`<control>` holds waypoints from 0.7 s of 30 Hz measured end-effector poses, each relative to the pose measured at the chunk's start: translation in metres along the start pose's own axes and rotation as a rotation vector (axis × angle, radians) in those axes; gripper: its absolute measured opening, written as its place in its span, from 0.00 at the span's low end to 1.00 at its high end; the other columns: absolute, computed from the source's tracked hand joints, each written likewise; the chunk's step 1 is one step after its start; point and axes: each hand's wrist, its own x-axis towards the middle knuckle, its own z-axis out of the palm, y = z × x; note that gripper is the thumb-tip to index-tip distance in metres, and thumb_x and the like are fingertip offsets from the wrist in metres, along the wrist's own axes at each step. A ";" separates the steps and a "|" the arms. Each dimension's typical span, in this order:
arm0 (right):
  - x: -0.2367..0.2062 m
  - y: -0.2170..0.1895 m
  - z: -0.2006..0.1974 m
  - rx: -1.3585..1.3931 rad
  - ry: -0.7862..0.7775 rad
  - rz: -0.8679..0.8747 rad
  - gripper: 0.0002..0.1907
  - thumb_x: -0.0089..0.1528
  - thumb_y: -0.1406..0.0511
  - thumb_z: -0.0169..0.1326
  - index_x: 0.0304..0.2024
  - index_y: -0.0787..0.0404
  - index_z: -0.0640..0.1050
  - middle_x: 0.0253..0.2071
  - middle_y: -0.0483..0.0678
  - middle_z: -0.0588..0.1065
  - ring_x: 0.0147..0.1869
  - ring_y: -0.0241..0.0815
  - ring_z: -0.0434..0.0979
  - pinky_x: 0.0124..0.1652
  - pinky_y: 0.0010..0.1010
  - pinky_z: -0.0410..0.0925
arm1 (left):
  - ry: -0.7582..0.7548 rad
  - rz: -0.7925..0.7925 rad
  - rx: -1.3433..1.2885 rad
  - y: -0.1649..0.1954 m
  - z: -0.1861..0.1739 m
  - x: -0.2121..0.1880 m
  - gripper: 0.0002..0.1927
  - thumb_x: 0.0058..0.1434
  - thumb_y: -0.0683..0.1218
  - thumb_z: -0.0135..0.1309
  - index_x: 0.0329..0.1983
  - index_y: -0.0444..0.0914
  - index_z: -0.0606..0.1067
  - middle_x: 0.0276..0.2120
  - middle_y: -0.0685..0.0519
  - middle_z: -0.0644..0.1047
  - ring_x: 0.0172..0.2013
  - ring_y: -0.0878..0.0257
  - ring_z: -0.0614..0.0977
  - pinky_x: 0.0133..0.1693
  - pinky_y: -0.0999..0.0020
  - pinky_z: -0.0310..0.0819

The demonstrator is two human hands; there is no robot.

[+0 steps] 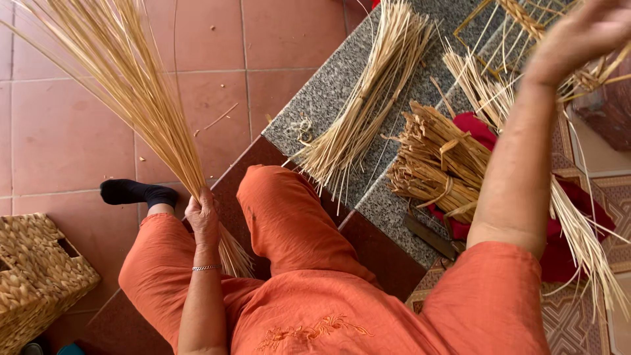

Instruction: The person gathers and aligns dried straw stalks, then ties them into bundles using a thin strip of material. The person uses scissors to trim the excess strip after securing each bundle.

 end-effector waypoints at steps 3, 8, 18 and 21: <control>-0.086 -0.015 0.033 0.020 -0.253 -0.567 0.11 0.71 0.71 0.47 0.55 0.67 0.66 0.39 0.53 0.78 0.47 0.51 0.84 0.50 0.47 0.79 | -0.058 0.038 0.010 0.006 0.009 -0.001 0.14 0.74 0.52 0.53 0.35 0.40 0.72 0.25 0.62 0.69 0.23 0.76 0.65 0.23 0.78 0.56; -0.268 -0.033 0.037 -0.279 -0.940 -0.421 0.06 0.74 0.65 0.48 0.44 0.61 0.73 0.50 0.56 0.80 0.22 0.32 0.67 0.16 0.20 0.62 | -0.120 0.092 0.046 0.030 0.008 -0.006 0.12 0.75 0.50 0.53 0.37 0.39 0.73 0.26 0.62 0.68 0.24 0.76 0.65 0.25 0.78 0.57; -0.437 -0.067 0.002 -0.286 -1.503 -0.237 0.10 0.67 0.70 0.55 0.29 0.58 0.73 0.28 0.45 0.74 0.24 0.33 0.73 0.19 0.24 0.72 | -0.135 0.086 0.008 0.049 0.034 -0.016 0.15 0.75 0.51 0.51 0.32 0.41 0.69 0.23 0.61 0.68 0.21 0.75 0.66 0.21 0.77 0.56; -0.440 -0.068 -0.002 -0.320 -1.570 -0.316 0.03 0.63 0.70 0.56 0.36 0.60 0.75 0.34 0.48 0.76 0.30 0.35 0.77 0.26 0.24 0.75 | -0.137 0.079 0.024 0.043 0.043 -0.017 0.15 0.75 0.52 0.51 0.33 0.40 0.70 0.21 0.61 0.67 0.20 0.75 0.65 0.21 0.77 0.55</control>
